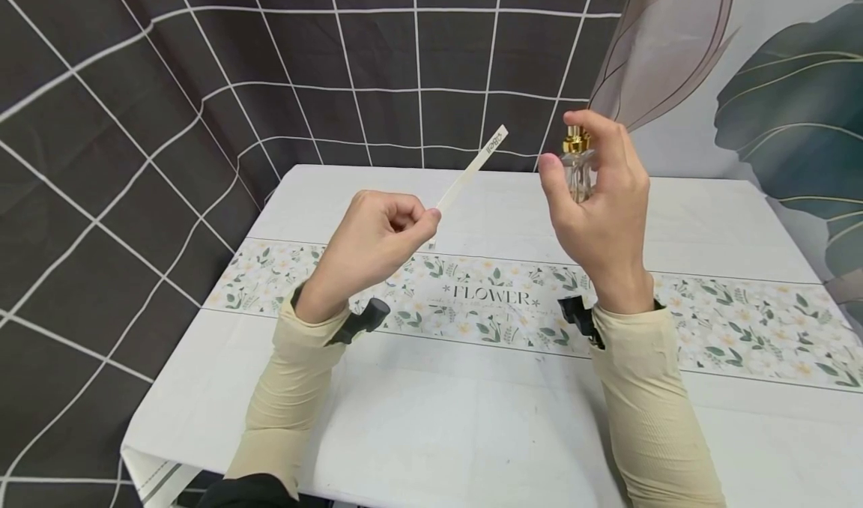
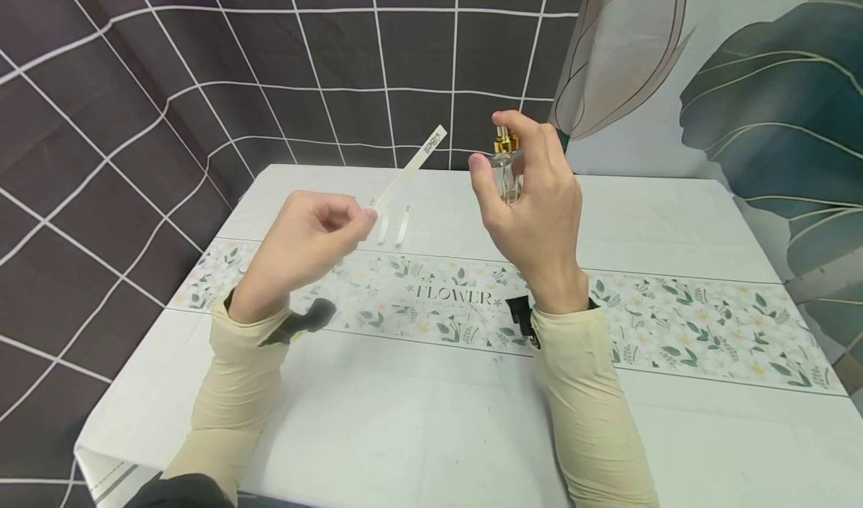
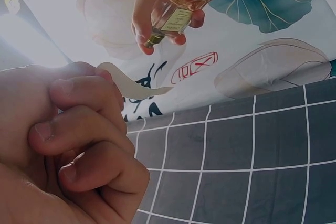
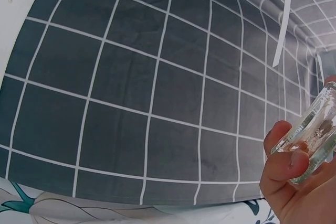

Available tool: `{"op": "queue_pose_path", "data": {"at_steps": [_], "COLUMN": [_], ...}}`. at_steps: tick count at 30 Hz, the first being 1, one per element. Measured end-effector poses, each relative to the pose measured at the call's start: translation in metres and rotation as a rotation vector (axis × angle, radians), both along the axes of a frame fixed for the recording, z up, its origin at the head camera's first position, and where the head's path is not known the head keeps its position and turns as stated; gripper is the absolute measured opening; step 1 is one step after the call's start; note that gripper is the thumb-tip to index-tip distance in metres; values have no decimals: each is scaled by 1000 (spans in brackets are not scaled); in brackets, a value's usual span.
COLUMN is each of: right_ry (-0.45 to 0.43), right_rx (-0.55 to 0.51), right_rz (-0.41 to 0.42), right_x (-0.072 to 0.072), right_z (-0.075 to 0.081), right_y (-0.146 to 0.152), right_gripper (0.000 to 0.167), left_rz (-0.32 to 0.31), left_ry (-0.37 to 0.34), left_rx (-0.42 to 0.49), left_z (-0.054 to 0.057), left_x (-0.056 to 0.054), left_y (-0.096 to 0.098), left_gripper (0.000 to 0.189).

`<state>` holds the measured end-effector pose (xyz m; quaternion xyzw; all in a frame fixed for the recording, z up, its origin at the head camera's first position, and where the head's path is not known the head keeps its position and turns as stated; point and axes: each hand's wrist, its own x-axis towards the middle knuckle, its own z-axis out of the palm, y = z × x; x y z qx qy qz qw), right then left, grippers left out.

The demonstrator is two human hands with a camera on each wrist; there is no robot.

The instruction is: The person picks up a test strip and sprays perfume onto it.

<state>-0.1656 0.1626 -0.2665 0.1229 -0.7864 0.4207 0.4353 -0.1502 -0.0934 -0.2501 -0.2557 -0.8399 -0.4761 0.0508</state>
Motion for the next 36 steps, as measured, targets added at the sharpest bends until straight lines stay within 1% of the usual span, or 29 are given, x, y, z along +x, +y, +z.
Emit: {"op": "queue_pose_path", "data": {"at_steps": [10,22,27,31,36], "right_ry": [7,-4,8,-6,-28], "right_rx": [-11,-8,-15,-14,-17], "right_rz": [-4,-11,-4,8,17], "right_x": [-1,0,-1,-1,0], "right_z": [0,2,1,0,1], "right_y": [-3,-3,-4,-2,0], "right_gripper": [39,37,41,44,46], "left_rz": [-4,-15,-9,8,25], "left_ry": [-13,-1,5,10,-10], "left_rx": [-1,1,2,36,128], "left_z": [0,0,0,-2,-5], "left_x": [-1,-2,-3,-8,-17], "left_y": [-1,-1,-2,-1,0], "left_gripper": [31,33,32,31,28]}}
